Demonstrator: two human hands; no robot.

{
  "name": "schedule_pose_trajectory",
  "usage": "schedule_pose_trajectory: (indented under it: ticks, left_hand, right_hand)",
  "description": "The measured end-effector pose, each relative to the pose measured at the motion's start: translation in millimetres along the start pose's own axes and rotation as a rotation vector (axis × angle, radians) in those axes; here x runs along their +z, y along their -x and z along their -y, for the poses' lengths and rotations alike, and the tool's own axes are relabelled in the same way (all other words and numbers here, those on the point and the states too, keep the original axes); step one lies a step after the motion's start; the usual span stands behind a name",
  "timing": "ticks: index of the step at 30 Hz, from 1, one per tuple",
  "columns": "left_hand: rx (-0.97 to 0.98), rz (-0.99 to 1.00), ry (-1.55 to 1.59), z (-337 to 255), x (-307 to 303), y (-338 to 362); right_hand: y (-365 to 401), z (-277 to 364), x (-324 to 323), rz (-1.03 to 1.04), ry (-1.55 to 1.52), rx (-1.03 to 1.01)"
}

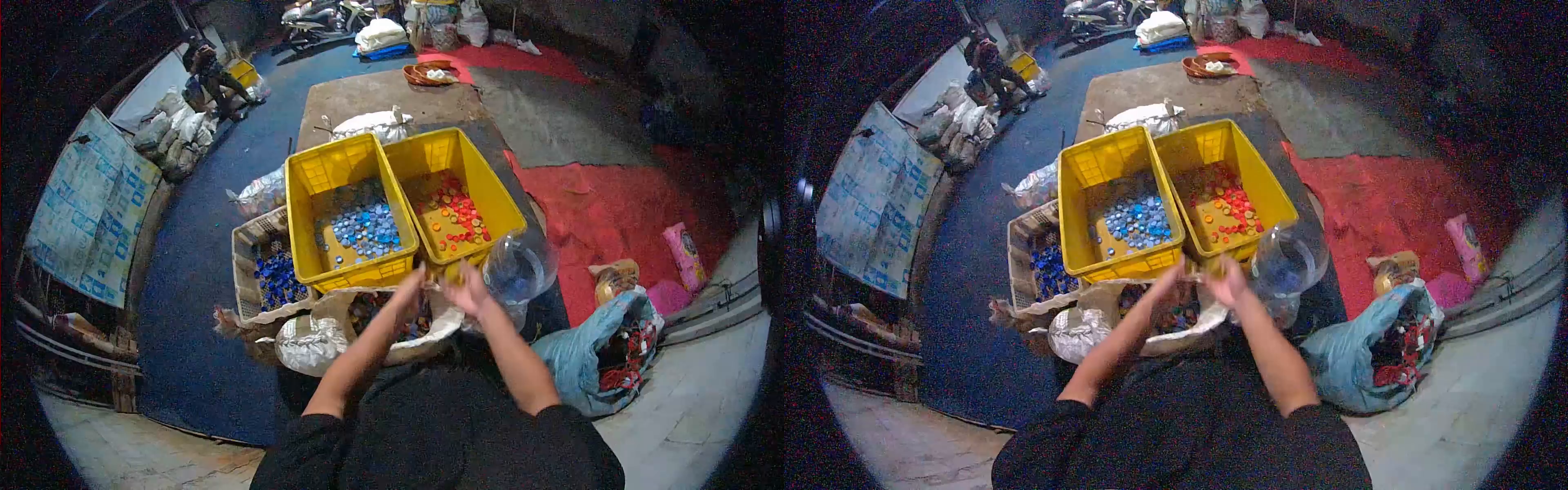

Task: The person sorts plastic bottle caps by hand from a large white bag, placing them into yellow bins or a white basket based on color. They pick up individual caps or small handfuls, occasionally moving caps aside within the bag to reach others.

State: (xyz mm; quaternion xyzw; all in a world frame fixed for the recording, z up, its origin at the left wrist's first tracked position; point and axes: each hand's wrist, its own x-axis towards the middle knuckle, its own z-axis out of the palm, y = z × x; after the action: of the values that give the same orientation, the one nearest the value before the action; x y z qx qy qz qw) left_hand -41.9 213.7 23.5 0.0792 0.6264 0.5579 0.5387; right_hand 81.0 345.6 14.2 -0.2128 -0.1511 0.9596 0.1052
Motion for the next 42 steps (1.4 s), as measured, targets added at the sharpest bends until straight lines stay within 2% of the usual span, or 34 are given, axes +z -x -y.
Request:
schedule_pose_trajectory:
  ticks: [1,3,4,5,6,7,9,11,13,14,15,17,18,19,21,22,23,25,26,28,29,33,35,36,38,39,41,42]
  left_hand:
    - [0.278,0.017,0.167,-26.2,17.9,-3.3]
    - [0.187,-0.003,0.420,-85.9,37.1,6.6]
    - [0.191,-0.004,0.424,-97.5,34.8,1.5]
    - [0.202,-0.007,0.427,-104.4,32.2,0.5]
    - [0.208,0.005,0.439,-119.4,41.6,29.5]
    - [0.212,0.008,0.439,-109.3,35.6,26.1]
    - [0.451,-0.077,0.144,-59.7,9.3,6.0]
    - [0.469,-0.301,-0.326,18.6,-34.2,-18.4]
    - [0.266,-0.113,-0.552,57.2,-67.5,4.4]
    - [0.154,0.001,-0.532,82.2,-83.7,8.9]
    - [0.038,0.114,-0.507,105.3,-95.6,15.4]
    - [-0.102,0.040,-0.868,131.7,-107.5,40.7]
    - [-0.147,0.051,-1.013,140.8,-109.0,51.1]
    - [-0.124,0.176,-1.048,156.9,-119.7,56.0]
    - [-0.042,0.119,-1.367,113.0,-98.6,102.3]
    - [-0.022,0.117,-1.418,130.7,-106.6,95.7]
    - [0.085,0.034,-1.306,157.8,-120.1,90.9]
    - [-0.018,0.168,-1.381,147.4,-117.1,100.5]
    - [-0.014,0.259,-1.462,139.6,-113.7,104.9]
    - [0.057,0.304,-1.465,134.1,-105.3,112.5]
    - [0.080,0.343,-1.517,130.1,-100.4,119.7]
    - [0.150,0.358,-1.427,126.5,-103.8,131.3]
    - [0.122,0.392,-1.471,126.3,-108.7,133.2]
    - [0.177,0.371,-1.414,137.1,-116.7,134.6]
    - [0.137,0.412,-1.364,120.9,-122.6,139.0]
    - [0.105,0.434,-1.311,111.3,-125.4,140.4]
    - [0.106,0.462,-1.250,99.3,-140.0,140.3]
    - [0.106,0.443,-1.113,86.2,-146.8,138.1]
  right_hand:
    - [-10.3,17.6,12.6,-0.020,0.073,-0.132]
    - [-10.8,48.8,52.1,-0.256,0.128,-0.170]
    - [-9.8,48.6,42.1,-0.273,0.122,-0.170]
    - [-14.0,47.6,32.1,-0.204,0.215,-0.182]
    - [-20.1,49.7,26.8,-0.125,0.312,-0.197]
    - [-19.0,46.5,23.9,-0.123,0.314,-0.200]
    - [-1.7,18.4,6.8,-0.235,0.320,-0.049]
    - [4.5,-8.9,-22.2,-0.300,0.355,0.116]
    - [10.6,-38.1,-35.1,-0.362,0.458,0.221]
    - [12.0,-54.0,-38.6,-0.459,0.547,0.221]
    - [12.8,-61.8,-38.7,-0.463,0.539,0.238]
    - [11.7,-77.0,-36.5,-0.371,0.919,0.370]
    - [2.3,-89.7,-50.2,-0.332,1.023,0.338]
    - [-5.9,-100.9,-54.7,-0.298,1.151,0.307]
    - [-31.1,-129.1,-85.0,-0.129,1.350,0.196]
    - [-28.3,-135.4,-64.2,-0.171,1.357,0.179]
    - [-26.1,-135.0,-44.8,-0.152,1.544,0.174]
    - [-45.1,-153.3,-53.4,-0.019,1.814,0.128]
    - [-53.2,-161.7,-57.6,-0.010,1.808,0.141]
    - [-69.4,-175.0,-52.3,0.000,2.020,0.284]
    - [-83.8,-176.4,-43.0,0.055,2.017,0.436]
    - [-146.2,-226.3,-66.3,0.051,2.070,0.412]
    - [-170.3,-239.7,-50.1,-0.031,2.126,0.827]
    - [-172.7,-251.7,-54.0,-0.034,2.110,0.833]
    - [-177.1,-281.3,-75.1,-0.428,2.095,-0.007]
    - [-188.0,-296.7,-100.0,-0.432,2.086,-0.001]
    - [-205.3,-324.9,-155.0,-0.476,2.368,-0.483]
    - [-201.2,-322.5,-148.7,-0.492,2.362,-0.470]
